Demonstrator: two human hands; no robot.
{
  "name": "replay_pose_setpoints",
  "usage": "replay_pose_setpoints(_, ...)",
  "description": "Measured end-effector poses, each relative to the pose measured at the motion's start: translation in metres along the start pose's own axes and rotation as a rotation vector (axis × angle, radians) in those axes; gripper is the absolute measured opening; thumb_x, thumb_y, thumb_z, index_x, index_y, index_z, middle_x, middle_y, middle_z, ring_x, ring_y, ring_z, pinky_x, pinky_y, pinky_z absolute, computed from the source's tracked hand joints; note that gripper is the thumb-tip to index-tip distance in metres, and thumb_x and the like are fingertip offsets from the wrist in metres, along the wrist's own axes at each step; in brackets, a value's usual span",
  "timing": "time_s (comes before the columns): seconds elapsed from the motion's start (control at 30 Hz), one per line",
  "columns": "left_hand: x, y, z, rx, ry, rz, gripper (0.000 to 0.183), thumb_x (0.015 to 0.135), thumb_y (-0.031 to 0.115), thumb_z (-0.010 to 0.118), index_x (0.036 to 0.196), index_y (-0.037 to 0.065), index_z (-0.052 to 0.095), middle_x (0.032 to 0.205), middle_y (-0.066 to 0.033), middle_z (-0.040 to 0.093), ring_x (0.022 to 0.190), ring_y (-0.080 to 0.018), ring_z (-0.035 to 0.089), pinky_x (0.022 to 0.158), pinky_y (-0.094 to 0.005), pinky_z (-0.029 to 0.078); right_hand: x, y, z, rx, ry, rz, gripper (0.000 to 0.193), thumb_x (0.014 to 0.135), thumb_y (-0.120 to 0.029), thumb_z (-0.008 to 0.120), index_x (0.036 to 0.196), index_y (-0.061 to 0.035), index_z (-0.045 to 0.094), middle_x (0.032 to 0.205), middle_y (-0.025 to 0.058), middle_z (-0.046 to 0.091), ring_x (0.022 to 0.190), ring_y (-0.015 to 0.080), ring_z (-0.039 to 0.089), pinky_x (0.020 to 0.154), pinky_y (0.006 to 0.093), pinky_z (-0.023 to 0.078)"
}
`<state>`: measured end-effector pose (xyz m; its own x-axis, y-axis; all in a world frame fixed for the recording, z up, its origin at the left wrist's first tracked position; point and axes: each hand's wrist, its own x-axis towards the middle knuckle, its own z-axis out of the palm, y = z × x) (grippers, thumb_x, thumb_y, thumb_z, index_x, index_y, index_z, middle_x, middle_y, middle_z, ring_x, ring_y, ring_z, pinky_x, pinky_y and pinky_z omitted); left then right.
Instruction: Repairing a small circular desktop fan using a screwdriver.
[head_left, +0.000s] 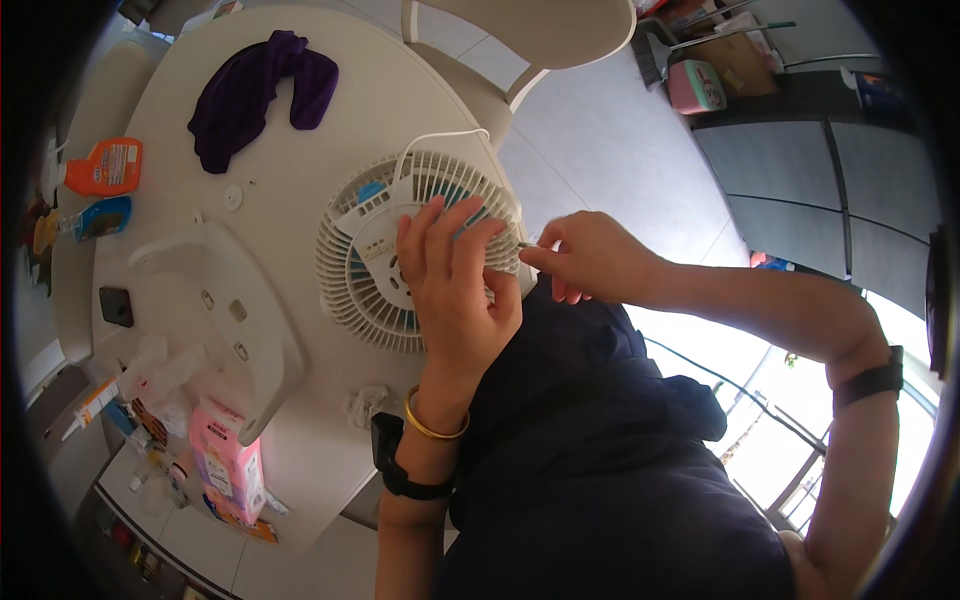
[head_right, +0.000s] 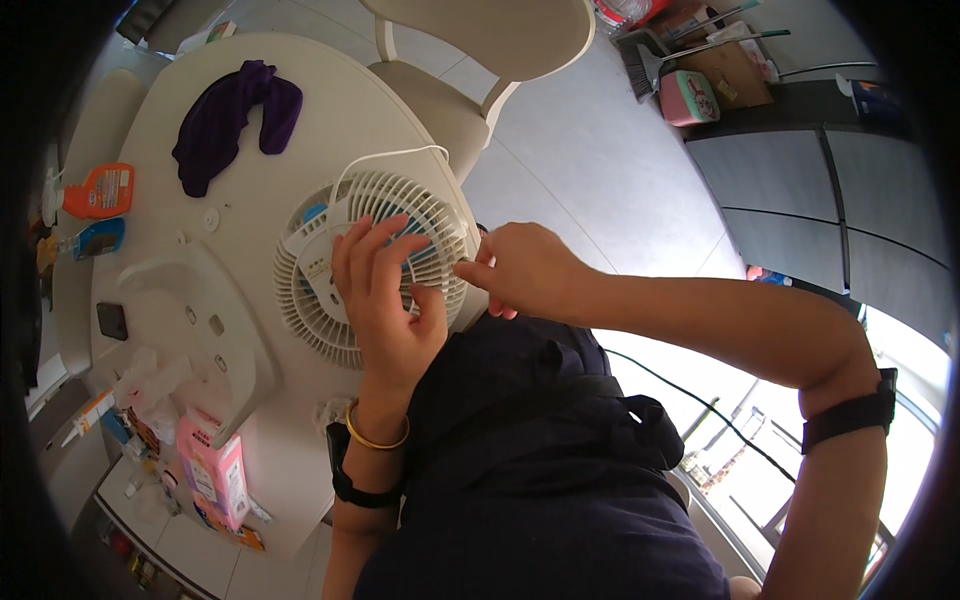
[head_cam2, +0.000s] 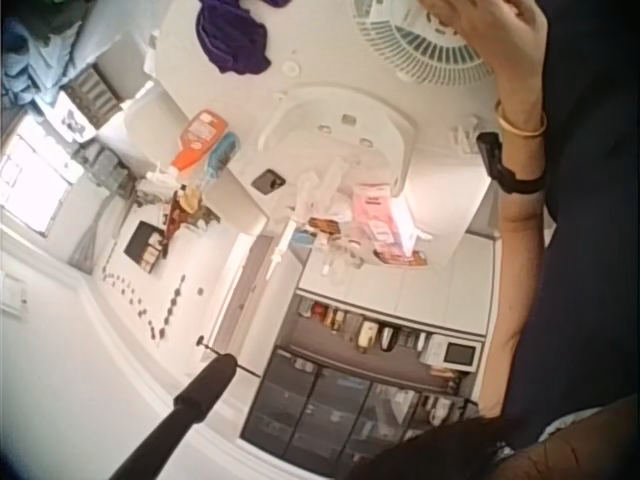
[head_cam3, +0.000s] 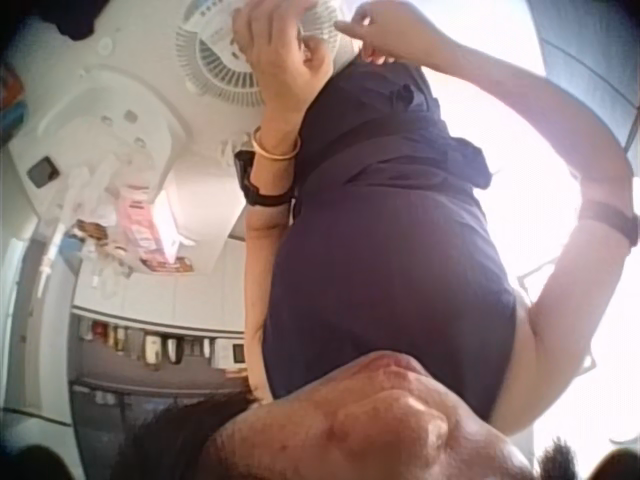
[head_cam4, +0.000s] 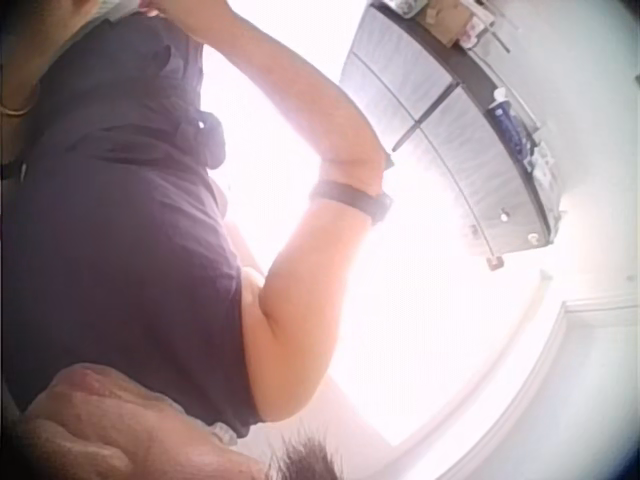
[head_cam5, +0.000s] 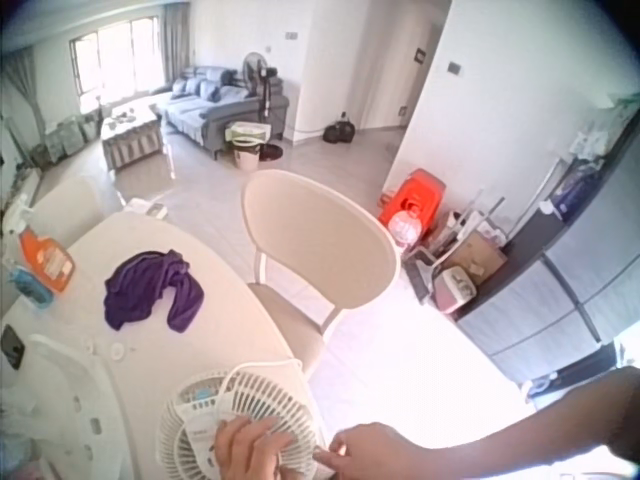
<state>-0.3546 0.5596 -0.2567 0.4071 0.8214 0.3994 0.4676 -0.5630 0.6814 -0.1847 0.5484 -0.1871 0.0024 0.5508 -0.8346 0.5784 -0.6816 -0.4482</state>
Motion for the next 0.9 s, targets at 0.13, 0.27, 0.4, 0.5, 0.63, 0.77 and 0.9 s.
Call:
replay_pose_setpoints(0.13,-0.001,0.0,0.0,0.016,-0.002,-0.005,0.039,0.068,-0.001,0.055,0.105,0.008,0.06,0.12,-0.0098,0.058,0.121,-0.0376,0.047,0.108,-0.0571,0.026,0.0,0.003,-0.001,0.015,0.04,-0.006,0.032,0.095,-0.027,0.054,0.097,0.0038,0.062,0.061,0.0091,0.064,0.053,0.0168,0.064,0.052,0.0292,0.051)
replay_pose_setpoints(0.27,0.002,0.001,0.001,0.016,-0.005,-0.007,0.038,0.068,-0.001,0.055,0.104,0.009,0.061,0.12,-0.0093,0.058,0.121,-0.037,0.047,0.109,-0.0567,0.025,0.006,0.012,0.0,0.062,-0.01,-0.147,0.024,0.097,-0.02,0.051,0.109,-0.0006,0.057,0.066,0.0081,0.064,0.058,0.0155,0.063,0.057,0.0282,0.051)
replay_pose_setpoints(0.4,0.005,0.003,0.001,0.016,-0.018,-0.019,0.037,0.067,-0.001,0.055,0.102,0.009,0.062,0.12,-0.009,0.059,0.122,-0.0369,0.046,0.109,-0.0567,0.024,0.011,0.025,0.005,0.026,-0.018,-0.311,0.026,0.097,-0.018,0.047,0.114,-0.0009,0.055,0.074,0.0103,0.066,0.071,0.0217,0.067,0.067,0.0325,0.052)
replay_pose_setpoints(0.5,0.004,0.003,0.001,0.034,-0.029,-0.017,0.036,0.067,-0.001,0.055,0.1,0.009,0.062,0.121,-0.0089,0.058,0.123,-0.037,0.045,0.11,-0.0565,0.024,0.012,0.04,0.009,-0.113,0.029,-0.552,0.028,0.097,-0.02,0.05,0.117,-0.002,0.055,0.081,0.013,0.068,0.078,0.0265,0.067,0.07,0.035,0.053)
replay_pose_setpoints(0.63,0.002,0.003,0.0,0.023,-0.023,-0.016,0.035,0.067,-0.001,0.055,0.099,0.009,0.063,0.122,-0.0088,0.058,0.123,-0.0369,0.045,0.11,-0.0563,0.024,0.015,0.039,0.001,-0.488,0.135,-0.615,0.028,0.097,-0.024,0.052,0.114,-0.0017,0.055,0.082,0.013,0.068,0.078,0.0287,0.067,0.069,0.038,0.052)
replay_pose_setpoints(0.77,0.002,0.003,0.001,0.027,-0.03,-0.021,0.034,0.066,-0.001,0.055,0.097,0.01,0.063,0.122,-0.0083,0.058,0.123,-0.0364,0.045,0.11,-0.0558,0.024,0.022,0.028,-0.006,-0.925,0.154,-0.819,0.022,0.094,-0.024,0.054,0.094,-0.0026,0.059,0.074,0.0103,0.064,0.073,0.0266,0.066,0.063,0.0384,0.05)
replay_pose_setpoints(0.9,0.002,0.004,0.003,0.05,-0.029,-0.01,0.031,0.066,0.004,0.061,0.095,0.011,0.064,0.121,-0.0076,0.057,0.123,-0.0351,0.046,0.109,-0.0579,0.026,0.029,0.022,-0.012,-1.113,0.167,-1.039,0.024,0.087,-0.023,0.058,0.072,-0.0038,0.06,0.066,0.0077,0.062,0.065,0.0244,0.064,0.055,0.0365,0.048)
